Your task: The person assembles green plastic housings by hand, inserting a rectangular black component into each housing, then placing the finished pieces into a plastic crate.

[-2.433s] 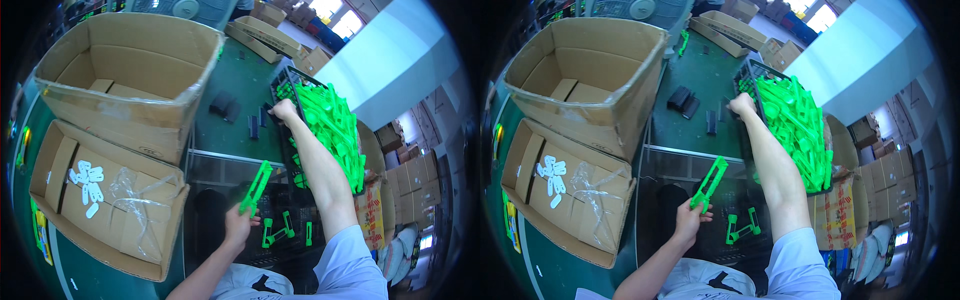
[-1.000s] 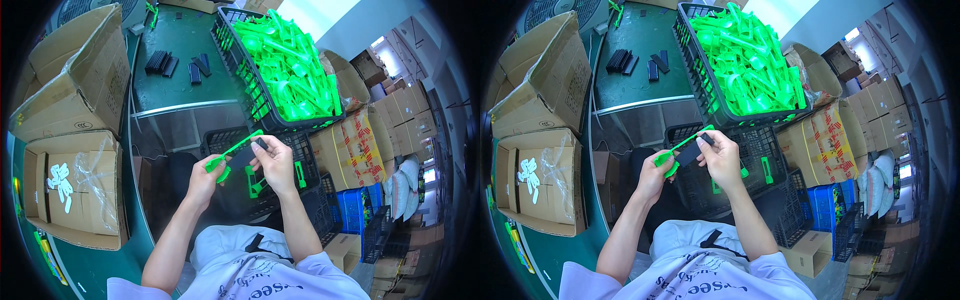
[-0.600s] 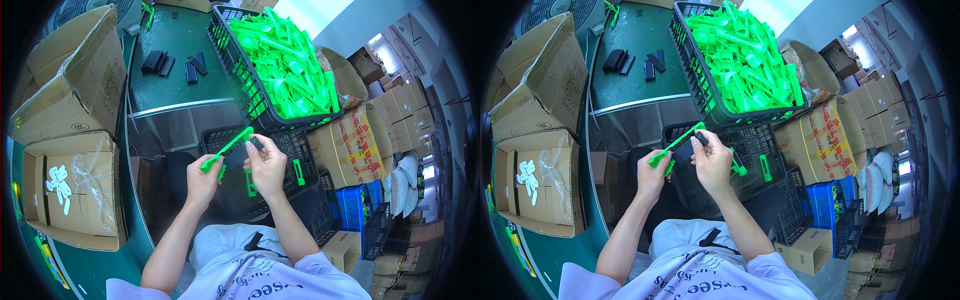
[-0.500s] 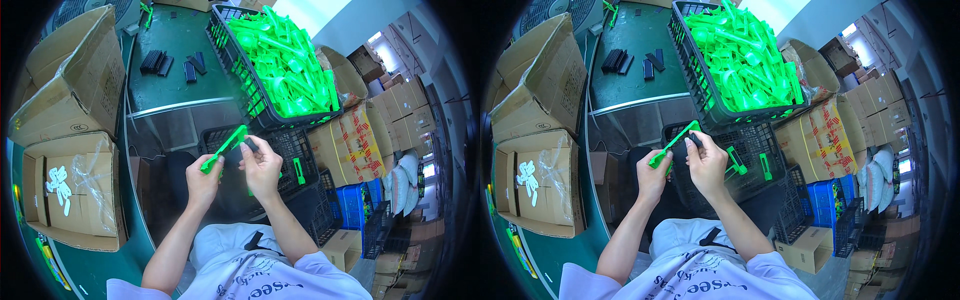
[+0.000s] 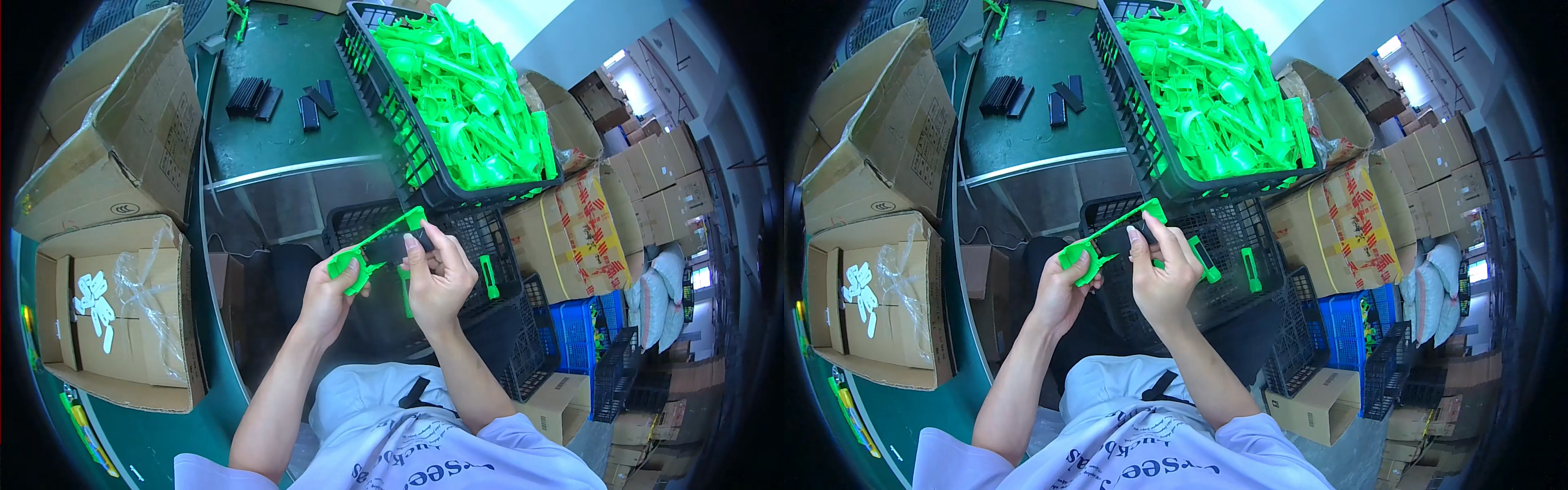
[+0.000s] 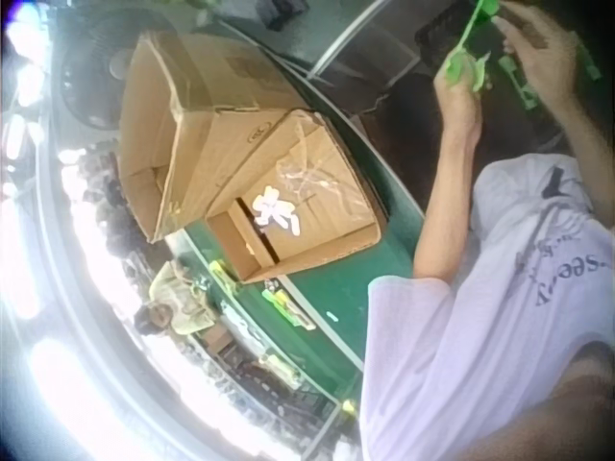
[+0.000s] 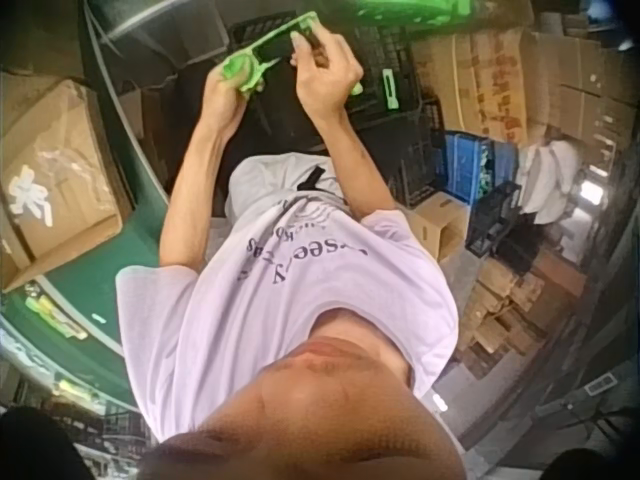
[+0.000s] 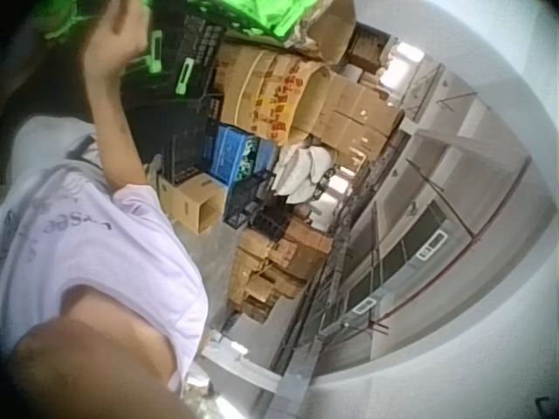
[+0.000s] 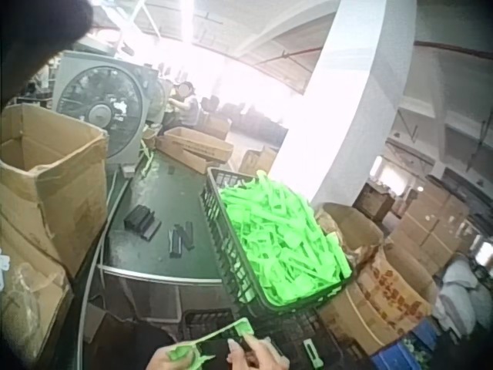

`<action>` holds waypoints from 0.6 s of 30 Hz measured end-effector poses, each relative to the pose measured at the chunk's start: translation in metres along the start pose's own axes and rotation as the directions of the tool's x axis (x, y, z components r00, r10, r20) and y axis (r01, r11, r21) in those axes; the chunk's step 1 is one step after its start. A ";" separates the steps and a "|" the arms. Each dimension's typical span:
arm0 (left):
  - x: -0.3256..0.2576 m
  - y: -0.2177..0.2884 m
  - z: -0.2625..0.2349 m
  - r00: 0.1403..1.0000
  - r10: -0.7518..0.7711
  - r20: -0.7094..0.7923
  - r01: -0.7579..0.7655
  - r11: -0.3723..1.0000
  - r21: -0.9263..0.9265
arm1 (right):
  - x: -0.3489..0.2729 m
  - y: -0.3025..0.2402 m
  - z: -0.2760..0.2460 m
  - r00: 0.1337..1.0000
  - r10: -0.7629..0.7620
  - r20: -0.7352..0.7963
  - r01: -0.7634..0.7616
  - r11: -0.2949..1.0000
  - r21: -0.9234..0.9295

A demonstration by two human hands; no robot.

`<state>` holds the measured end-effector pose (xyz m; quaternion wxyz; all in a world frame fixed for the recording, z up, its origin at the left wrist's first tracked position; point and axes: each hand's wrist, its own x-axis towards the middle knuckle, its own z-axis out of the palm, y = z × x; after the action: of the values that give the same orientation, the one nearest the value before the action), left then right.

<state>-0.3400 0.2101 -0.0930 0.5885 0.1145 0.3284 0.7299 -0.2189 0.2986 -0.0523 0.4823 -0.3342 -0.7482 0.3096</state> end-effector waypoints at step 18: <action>-0.002 -0.006 -0.002 0.995 -0.051 0.084 0.052 0.999 -0.005 | -0.004 0.023 -0.003 0.994 0.056 -0.098 -0.071 0.985 -0.155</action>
<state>-0.3357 0.2080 -0.0974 0.6209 0.1344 0.3034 0.7102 -0.2100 0.3093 -0.0708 0.4787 -0.4093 -0.7359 0.2485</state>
